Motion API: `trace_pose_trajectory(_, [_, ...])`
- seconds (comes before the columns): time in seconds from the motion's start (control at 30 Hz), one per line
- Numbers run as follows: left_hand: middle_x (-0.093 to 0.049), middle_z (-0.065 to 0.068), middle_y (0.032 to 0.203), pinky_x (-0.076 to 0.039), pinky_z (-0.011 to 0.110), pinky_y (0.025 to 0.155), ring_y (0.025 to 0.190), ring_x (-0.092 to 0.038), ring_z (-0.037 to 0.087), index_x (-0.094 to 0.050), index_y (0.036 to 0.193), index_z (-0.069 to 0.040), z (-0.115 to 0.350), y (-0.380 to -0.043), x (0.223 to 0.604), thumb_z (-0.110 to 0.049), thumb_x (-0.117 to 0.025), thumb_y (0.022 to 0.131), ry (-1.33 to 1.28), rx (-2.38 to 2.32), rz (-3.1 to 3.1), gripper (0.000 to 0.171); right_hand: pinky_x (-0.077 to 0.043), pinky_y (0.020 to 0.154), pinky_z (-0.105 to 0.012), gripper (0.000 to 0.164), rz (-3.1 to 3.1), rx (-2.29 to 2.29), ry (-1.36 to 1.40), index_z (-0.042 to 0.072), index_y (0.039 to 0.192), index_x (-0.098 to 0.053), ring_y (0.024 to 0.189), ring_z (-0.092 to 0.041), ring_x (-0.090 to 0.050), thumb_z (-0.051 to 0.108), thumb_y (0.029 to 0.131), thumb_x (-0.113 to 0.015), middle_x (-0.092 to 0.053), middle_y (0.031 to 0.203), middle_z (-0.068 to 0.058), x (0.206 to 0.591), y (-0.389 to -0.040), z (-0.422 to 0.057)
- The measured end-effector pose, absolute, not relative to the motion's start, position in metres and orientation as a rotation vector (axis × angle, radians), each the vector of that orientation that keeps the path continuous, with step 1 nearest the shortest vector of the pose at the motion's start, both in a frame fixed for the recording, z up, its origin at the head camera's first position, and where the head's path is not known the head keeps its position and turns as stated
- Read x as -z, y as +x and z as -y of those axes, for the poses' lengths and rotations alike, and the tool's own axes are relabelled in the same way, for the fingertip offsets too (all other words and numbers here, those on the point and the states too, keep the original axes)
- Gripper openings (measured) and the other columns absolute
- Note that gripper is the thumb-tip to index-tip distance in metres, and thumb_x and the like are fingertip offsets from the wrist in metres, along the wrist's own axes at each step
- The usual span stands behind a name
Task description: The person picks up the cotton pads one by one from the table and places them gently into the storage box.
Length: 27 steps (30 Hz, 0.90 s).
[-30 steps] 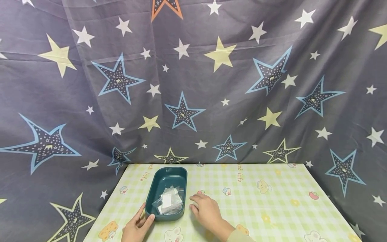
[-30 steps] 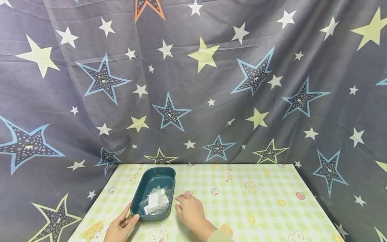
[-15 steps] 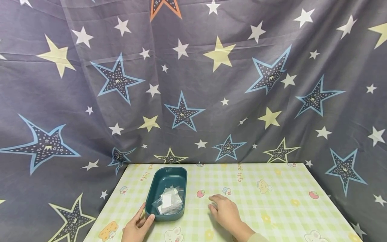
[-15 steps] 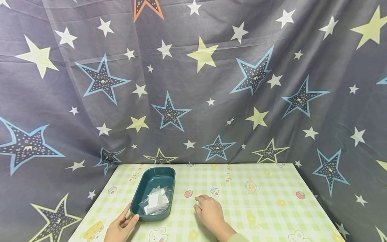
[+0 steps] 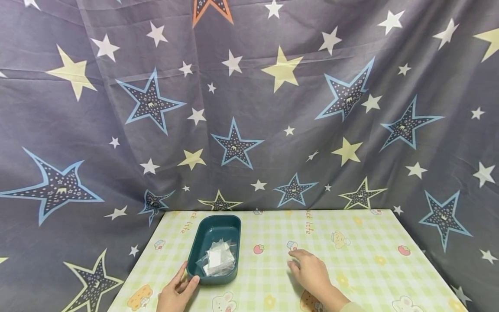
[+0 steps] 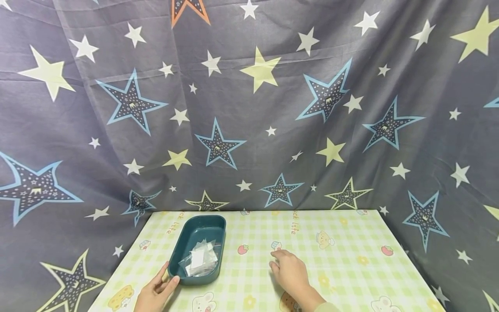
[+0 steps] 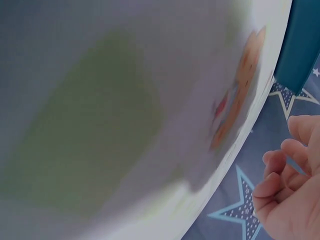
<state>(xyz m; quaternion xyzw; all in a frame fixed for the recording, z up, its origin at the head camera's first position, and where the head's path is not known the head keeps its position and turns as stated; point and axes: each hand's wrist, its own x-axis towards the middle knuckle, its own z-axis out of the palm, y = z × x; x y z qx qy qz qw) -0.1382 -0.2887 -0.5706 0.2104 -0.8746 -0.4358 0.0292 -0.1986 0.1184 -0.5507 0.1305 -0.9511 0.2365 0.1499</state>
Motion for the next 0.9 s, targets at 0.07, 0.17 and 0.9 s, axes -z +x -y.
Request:
trace_pose_trajectory(0.07, [-0.079, 0.020, 0.120, -0.049, 0.069, 0.111, 0.124, -0.072, 0.043, -0.045, 0.165, -0.022, 0.289, -0.139, 0.570, -0.077, -0.071, 0.088, 0.647, 1.345, 2.703, 0.097, -0.066, 0.086, -0.048, 0.027, 2.740, -0.681, 0.349, 0.015, 0.118, -0.082, 0.113, -0.031, -0.078, 0.025, 0.093, -0.084, -0.079, 0.127, -0.010, 0.550, -0.199, -0.125])
trace_pose_trajectory(0.17, [-0.079, 0.021, 0.122, -0.050, 0.069, 0.110, 0.124, -0.072, 0.043, -0.045, 0.165, -0.022, 0.289, -0.139, 0.571, -0.078, -0.072, 0.087, 0.653, 1.353, 2.705, 0.099, -0.066, 0.084, -0.048, 0.027, 2.752, -0.680, 0.321, 0.015, 0.118, -0.082, 0.111, -0.032, -0.079, 0.025, 0.093, -0.084, -0.079, 0.126, -0.009, 0.549, -0.199, -0.136])
trace_pose_trajectory(0.9, [-0.077, 0.028, 0.122, -0.053, 0.069, 0.106, 0.116, -0.076, 0.044, -0.044, 0.165, -0.019, 0.292, -0.142, 0.569, -0.078, -0.070, 0.088, 0.630, 1.310, 2.760, 0.100, -0.066, 0.079, -0.051, 0.028, 2.844, -0.568, 0.223, 0.012, 0.119, -0.081, 0.103, -0.037, -0.079, 0.025, 0.094, -0.082, -0.078, 0.126, -0.016, 0.544, -0.197, -0.216])
